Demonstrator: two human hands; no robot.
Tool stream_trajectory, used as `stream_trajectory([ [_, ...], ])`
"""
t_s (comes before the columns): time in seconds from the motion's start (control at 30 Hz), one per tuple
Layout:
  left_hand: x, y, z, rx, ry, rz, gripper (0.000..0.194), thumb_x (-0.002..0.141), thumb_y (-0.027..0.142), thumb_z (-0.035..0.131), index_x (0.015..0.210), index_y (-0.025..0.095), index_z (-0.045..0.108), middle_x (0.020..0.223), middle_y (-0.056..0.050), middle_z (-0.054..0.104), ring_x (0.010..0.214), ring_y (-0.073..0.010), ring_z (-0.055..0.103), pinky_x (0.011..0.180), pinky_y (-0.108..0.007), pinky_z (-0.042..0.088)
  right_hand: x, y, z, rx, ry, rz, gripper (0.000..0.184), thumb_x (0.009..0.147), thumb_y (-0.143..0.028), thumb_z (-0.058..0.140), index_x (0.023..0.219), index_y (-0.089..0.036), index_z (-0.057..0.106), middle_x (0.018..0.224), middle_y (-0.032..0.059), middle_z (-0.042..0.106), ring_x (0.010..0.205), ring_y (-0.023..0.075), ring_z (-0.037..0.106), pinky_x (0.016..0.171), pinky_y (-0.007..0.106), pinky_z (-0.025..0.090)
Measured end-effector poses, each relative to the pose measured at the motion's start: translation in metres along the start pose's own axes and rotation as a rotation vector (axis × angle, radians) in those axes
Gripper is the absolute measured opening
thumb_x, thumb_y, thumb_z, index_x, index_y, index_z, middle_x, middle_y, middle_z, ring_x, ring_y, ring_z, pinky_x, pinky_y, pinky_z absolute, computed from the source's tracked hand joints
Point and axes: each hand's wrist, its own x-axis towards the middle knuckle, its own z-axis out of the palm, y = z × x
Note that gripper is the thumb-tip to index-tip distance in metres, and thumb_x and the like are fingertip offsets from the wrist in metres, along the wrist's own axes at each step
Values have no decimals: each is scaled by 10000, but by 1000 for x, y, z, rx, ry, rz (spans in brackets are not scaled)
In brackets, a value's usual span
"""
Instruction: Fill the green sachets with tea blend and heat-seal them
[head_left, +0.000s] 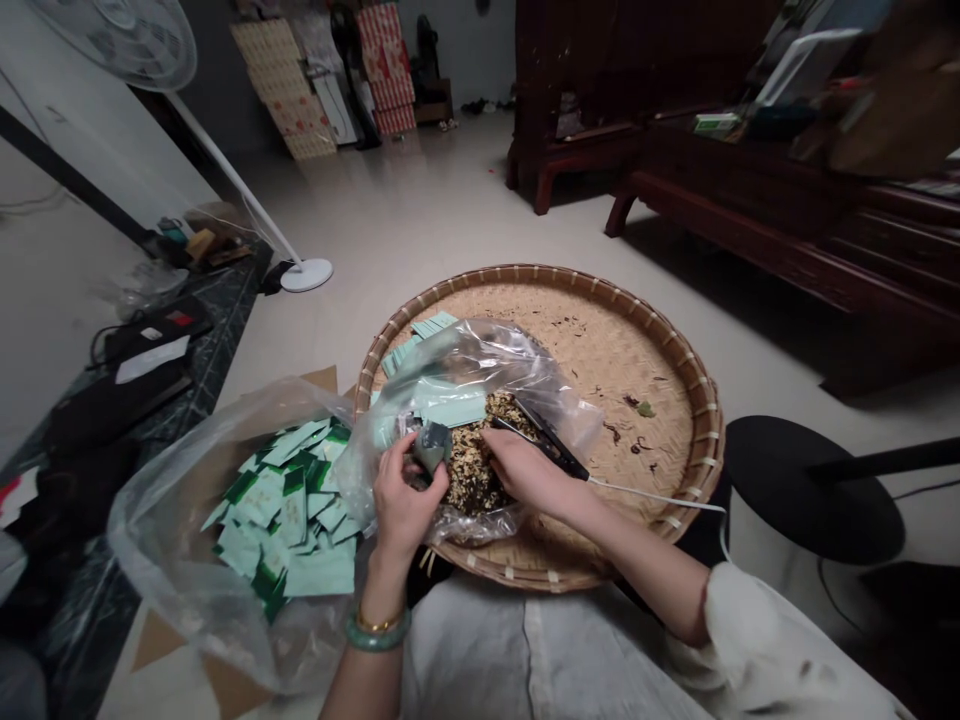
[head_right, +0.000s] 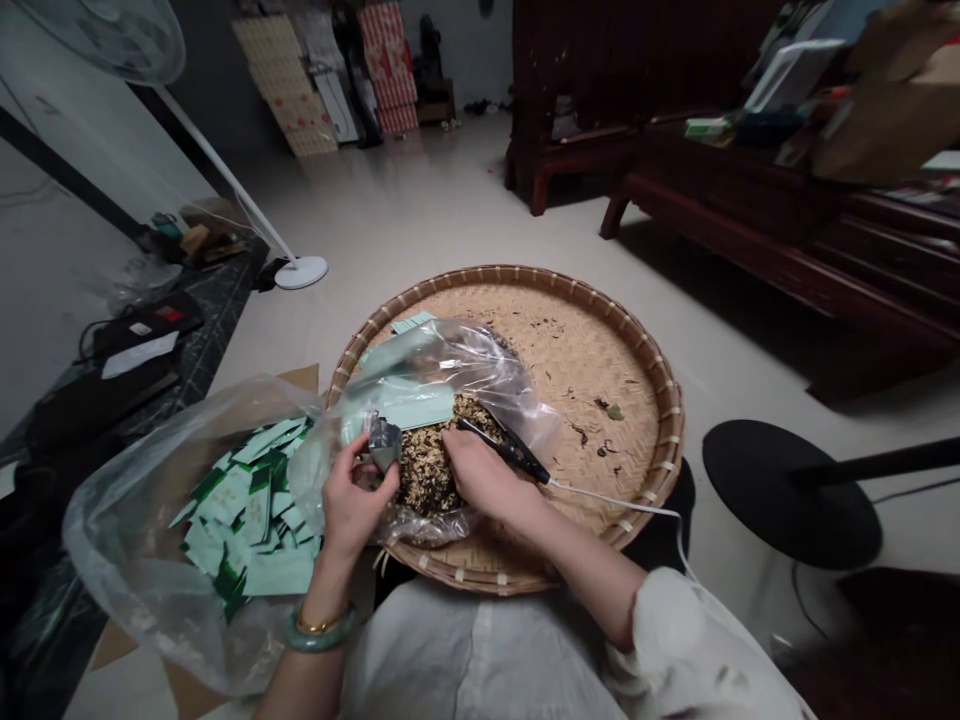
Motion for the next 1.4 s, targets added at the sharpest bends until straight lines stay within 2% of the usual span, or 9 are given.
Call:
stream_trajectory([
  [0.1,-1,-2,0,-59,-5,-53,482,718,264,666,1171,136,564,1018,-93,643,700,-149,639,679,-300,559,13,-2,4,-109,-49,5,513,764,-15,521,1270,-78,464,1215,202,565,1116,262,542,944,406,446],
  [0.17,-1,-3,-1,-95,8,-77,477,716,267,670,1164,137,567,1018,-93,648,712,-153,648,689,-299,564,22,-3,6,-130,-94,5,545,740,-39,588,1270,-80,472,1193,202,564,1094,279,539,927,423,446],
  [0.33,-1,-5,-1,-149,22,-99,465,717,267,669,1154,140,572,1026,-93,657,708,-151,654,685,-294,570,27,-8,3,19,-117,-56,565,702,-33,661,1238,-134,512,1152,141,597,1105,252,543,918,370,447],
  [0.47,-1,-7,0,-154,29,-93,456,707,268,676,1137,146,587,1021,-87,662,711,-152,655,688,-299,574,20,-10,-2,-51,-101,48,664,709,-140,732,1306,-122,444,1202,173,578,1131,281,539,940,413,432],
  [0.63,-1,-7,1,-176,33,-106,461,699,255,683,1139,151,589,1010,-83,665,740,-166,662,704,-307,578,19,-10,6,18,-67,53,515,707,-100,731,1185,-126,540,1138,146,624,1088,252,578,905,366,455],
  [0.73,-1,-7,0,-190,40,-105,463,685,249,691,1128,155,596,987,-84,669,791,-188,668,703,-310,583,20,-10,7,26,-9,50,596,693,-118,751,1237,-131,507,1180,151,596,1105,257,561,913,374,449],
  [0.83,-2,-6,0,-185,35,-105,470,676,243,695,1128,159,597,967,-81,671,802,-195,670,700,-322,589,21,-12,6,-29,-59,116,613,677,-191,781,1220,-113,507,1146,171,600,1062,286,571,876,402,455],
  [1.1,-2,-2,0,-206,46,-103,464,669,241,704,1115,159,603,1010,-87,669,860,-211,672,708,-310,591,28,-13,18,88,-18,90,403,725,-116,716,1111,-151,607,1059,103,649,979,223,607,829,329,458],
  [1.4,-2,-3,0,-176,40,-59,454,695,231,689,1131,159,586,1028,-85,664,859,-204,678,706,-316,600,24,-6,11,118,0,96,291,712,-61,683,989,-149,674,944,67,702,844,194,636,778,286,464],
])
